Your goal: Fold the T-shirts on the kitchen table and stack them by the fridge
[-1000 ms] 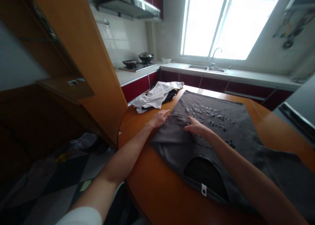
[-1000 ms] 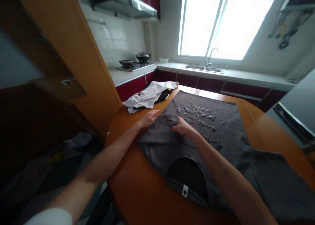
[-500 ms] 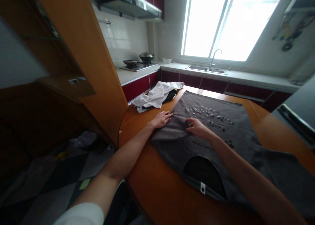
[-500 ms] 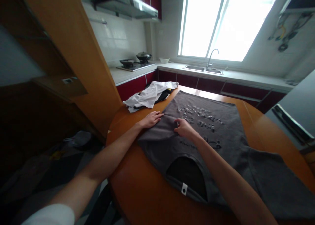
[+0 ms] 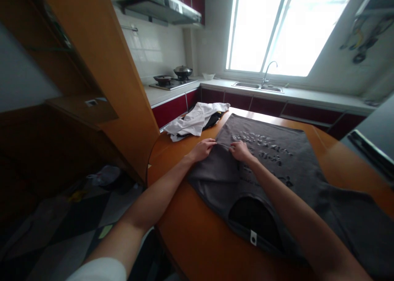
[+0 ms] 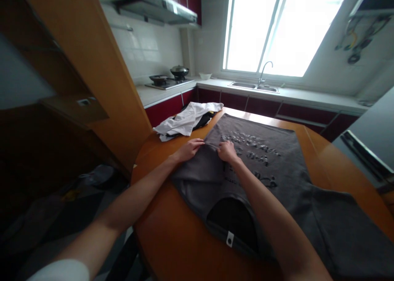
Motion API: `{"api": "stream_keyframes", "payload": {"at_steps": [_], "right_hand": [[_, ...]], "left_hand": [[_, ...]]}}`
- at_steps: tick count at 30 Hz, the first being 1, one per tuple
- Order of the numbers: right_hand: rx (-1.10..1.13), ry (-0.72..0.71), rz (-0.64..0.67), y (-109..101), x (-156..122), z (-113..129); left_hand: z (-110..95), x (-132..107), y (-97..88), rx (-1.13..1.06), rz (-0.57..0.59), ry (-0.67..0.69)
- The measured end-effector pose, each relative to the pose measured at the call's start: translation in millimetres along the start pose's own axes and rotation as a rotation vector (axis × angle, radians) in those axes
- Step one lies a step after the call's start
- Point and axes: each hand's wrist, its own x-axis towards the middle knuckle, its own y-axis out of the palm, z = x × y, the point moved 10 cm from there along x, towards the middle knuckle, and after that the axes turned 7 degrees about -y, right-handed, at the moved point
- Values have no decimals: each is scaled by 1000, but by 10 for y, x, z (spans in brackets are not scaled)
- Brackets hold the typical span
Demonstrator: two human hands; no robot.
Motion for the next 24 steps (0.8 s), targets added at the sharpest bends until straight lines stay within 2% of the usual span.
{"api": "stream_keyframes", "payload": {"at_steps": [4, 8, 12, 16, 18, 21, 24], "right_hand": [[74, -47, 40, 72, 157, -20], [130, -51, 28, 38, 213, -39], [-27, -4, -8, -10, 94, -34], [-178, -29, -110, -103, -122, 115], [-172, -102, -132, -89, -228, 237], [-159, -196, -7, 127, -372, 356], [-170, -168, 140, 368, -491, 320]], "left_hand": [[62, 8, -115, -23, -49, 1], [76, 5, -222, -27, -94, -15], [-51, -14, -192, -28, -75, 4], [-218, -54, 22, 24, 42, 78], [-188, -82, 158, 89, 135, 63], [29, -148, 321, 183, 302, -67], [162, -211, 356, 224, 388, -138]]}}
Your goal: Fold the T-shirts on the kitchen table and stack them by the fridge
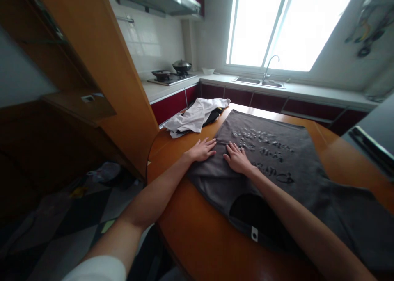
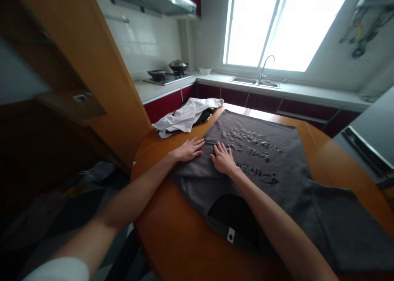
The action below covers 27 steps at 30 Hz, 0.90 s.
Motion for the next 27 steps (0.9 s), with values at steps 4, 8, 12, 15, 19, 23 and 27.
{"api": "stream_keyframes", "payload": {"at_steps": [4, 8, 12, 15, 19, 23, 27], "right_hand": [[-13, 40, -68, -8, -54, -22], [-4, 29, -108, -57, -67, -10], [55, 78, -178, -148, -90, -58], [74, 163, -342, -337, -146, -163], [120, 273, -463, -458, -207, -358], [198, 363, -532, -492, -258, -549], [235, 383, -601, -548, -307, -615]], "left_hand": [[-59, -10, -91, 7, -76, 3], [-213, 21, -116, 24, -150, 74], [-85, 86, -32, -16, -80, 28], [105, 92, -278, -86, -280, -21], [266, 65, -505, -140, -478, -55], [315, 95, -418, -141, -424, -107], [384, 81, -353, -41, -365, -232]]}}
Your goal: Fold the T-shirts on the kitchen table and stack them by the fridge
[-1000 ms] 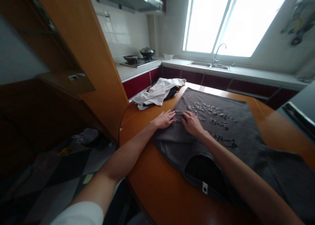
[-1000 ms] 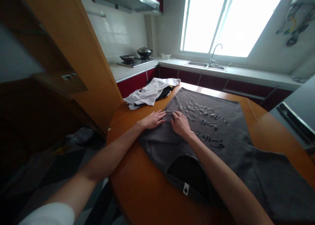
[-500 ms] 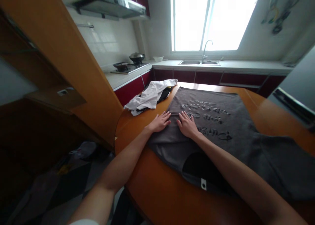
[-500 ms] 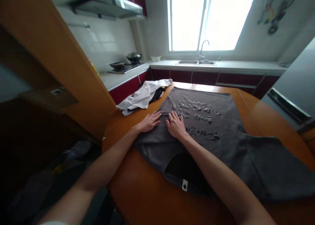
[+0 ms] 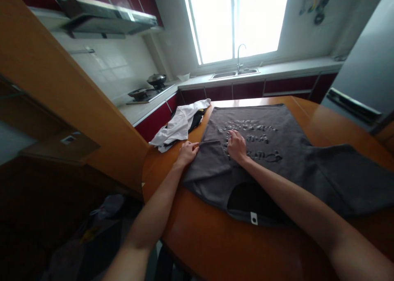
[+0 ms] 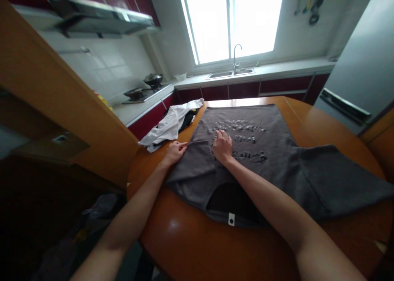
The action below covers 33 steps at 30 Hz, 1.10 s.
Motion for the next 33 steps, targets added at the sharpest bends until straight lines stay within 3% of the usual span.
{"api": "stream_keyframes", "payload": {"at_steps": [3, 6, 9, 12, 14, 19, 24, 30, 33], "right_hand": [[12, -3, 3, -3, -2, -2], [18, -43, 40, 48, 0, 35], [21, -115, 105, 135, -2, 106], [18, -239, 181, 224, -33, 238], [9, -340, 248, 293, -87, 349], [-70, -434, 467, 499, -254, 448], [-99, -453, 470, 489, -272, 466], [-133, -465, 585, 609, -347, 453], [-128, -464, 539, 562, -323, 461]], "left_hand": [[-96, -26, -111, -30, -57, 47], [-383, -109, -155, -156, -33, 259], [-585, -221, 39, -122, 151, 378], [-531, -292, 313, 47, 347, 293], [-480, -328, 404, 120, 409, 250], [-461, -318, 410, 130, 403, 234], [-607, -268, 263, 70, 262, 333], [-638, -353, 445, 95, 410, 352], [-600, -288, 355, 29, 344, 355]]}}
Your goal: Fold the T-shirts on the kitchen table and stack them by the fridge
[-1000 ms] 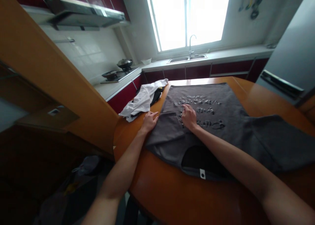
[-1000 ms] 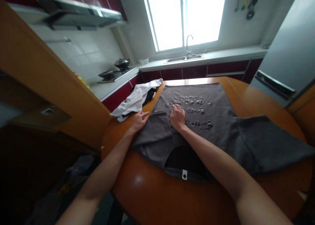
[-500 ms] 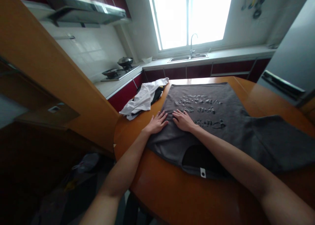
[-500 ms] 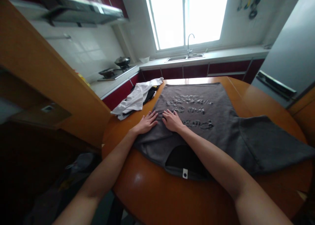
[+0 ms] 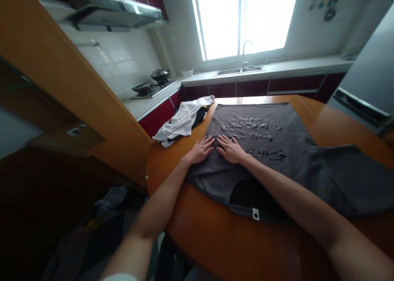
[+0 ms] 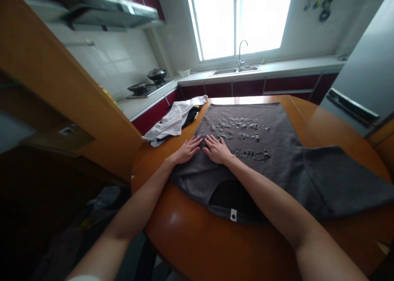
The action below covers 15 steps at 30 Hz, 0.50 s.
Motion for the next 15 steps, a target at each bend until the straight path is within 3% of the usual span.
{"api": "stream_keyframes", "payload": {"at_steps": [5, 8, 11, 15], "right_hand": [[-3, 71, -166, -234, -22, -59], [5, 66, -234, -326, -31, -14], [16, -41, -179, -244, -13, 139], [17, -90, 3, 34, -12, 204]], "left_hand": [[280, -38, -388, -141, -235, -35], [313, -93, -503, -194, -300, -9], [199, -94, -432, -202, -271, 42], [106, -20, -80, -89, -69, -2]]}}
